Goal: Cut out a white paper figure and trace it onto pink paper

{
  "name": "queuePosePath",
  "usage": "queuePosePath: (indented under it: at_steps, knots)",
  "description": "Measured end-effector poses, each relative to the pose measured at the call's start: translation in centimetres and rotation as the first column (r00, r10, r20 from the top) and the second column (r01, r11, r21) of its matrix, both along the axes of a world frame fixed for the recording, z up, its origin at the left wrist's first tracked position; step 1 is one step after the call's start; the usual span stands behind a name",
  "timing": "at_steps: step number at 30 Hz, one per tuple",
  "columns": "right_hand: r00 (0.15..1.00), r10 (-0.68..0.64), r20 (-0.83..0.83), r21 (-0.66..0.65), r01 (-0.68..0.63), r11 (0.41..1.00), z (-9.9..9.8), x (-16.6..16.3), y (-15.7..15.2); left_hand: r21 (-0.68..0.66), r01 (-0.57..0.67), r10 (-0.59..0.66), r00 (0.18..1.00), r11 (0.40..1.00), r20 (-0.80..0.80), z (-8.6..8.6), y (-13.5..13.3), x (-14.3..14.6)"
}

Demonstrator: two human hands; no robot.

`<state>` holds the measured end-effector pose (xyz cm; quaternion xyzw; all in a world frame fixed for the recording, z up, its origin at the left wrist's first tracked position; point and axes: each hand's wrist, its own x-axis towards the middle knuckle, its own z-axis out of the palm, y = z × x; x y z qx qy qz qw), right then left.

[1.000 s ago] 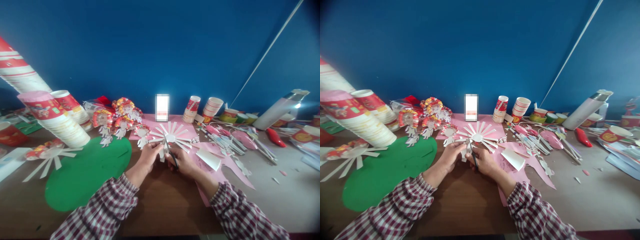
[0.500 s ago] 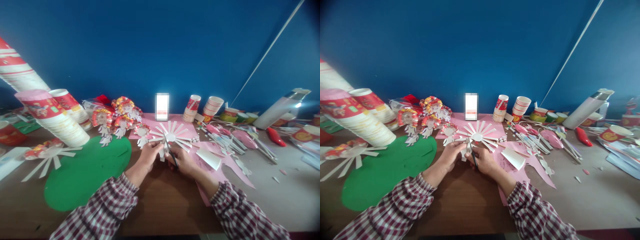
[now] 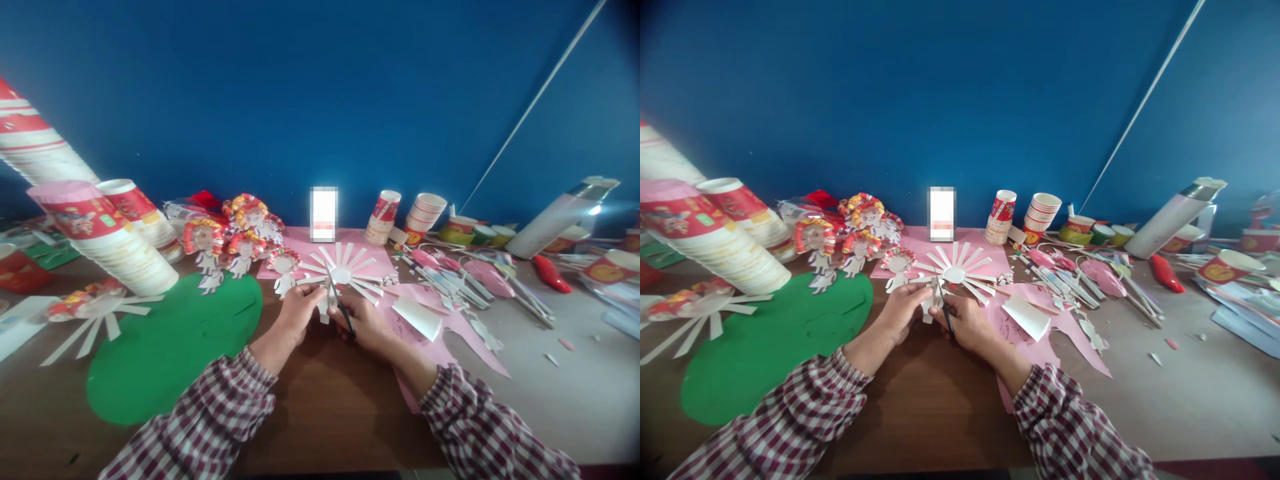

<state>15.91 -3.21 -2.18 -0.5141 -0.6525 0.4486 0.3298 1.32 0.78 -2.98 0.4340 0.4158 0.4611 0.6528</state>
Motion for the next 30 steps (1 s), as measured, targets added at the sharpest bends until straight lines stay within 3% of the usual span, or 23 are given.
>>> queuePosePath:
  at_steps: [10,20,30]
  knots:
    - [0.999,-0.013,0.032,0.044,0.011,0.999,0.18,-0.05,-0.16,-0.007,0.003,-0.003,1.000,1.000,0.002,0.10,0.09,0.01]
    - [0.997,-0.015,0.081,0.071,0.009,0.997,-0.17,0.08,-0.01,0.041,-0.097,0.102,0.986,0.994,-0.135,-0.05,0.25,-0.08]
    - [0.990,-0.019,0.142,0.106,0.004,0.994,-0.26,0.41,0.16,0.018,-0.079,0.080,0.990,0.997,-0.117,-0.52,0.71,-0.36]
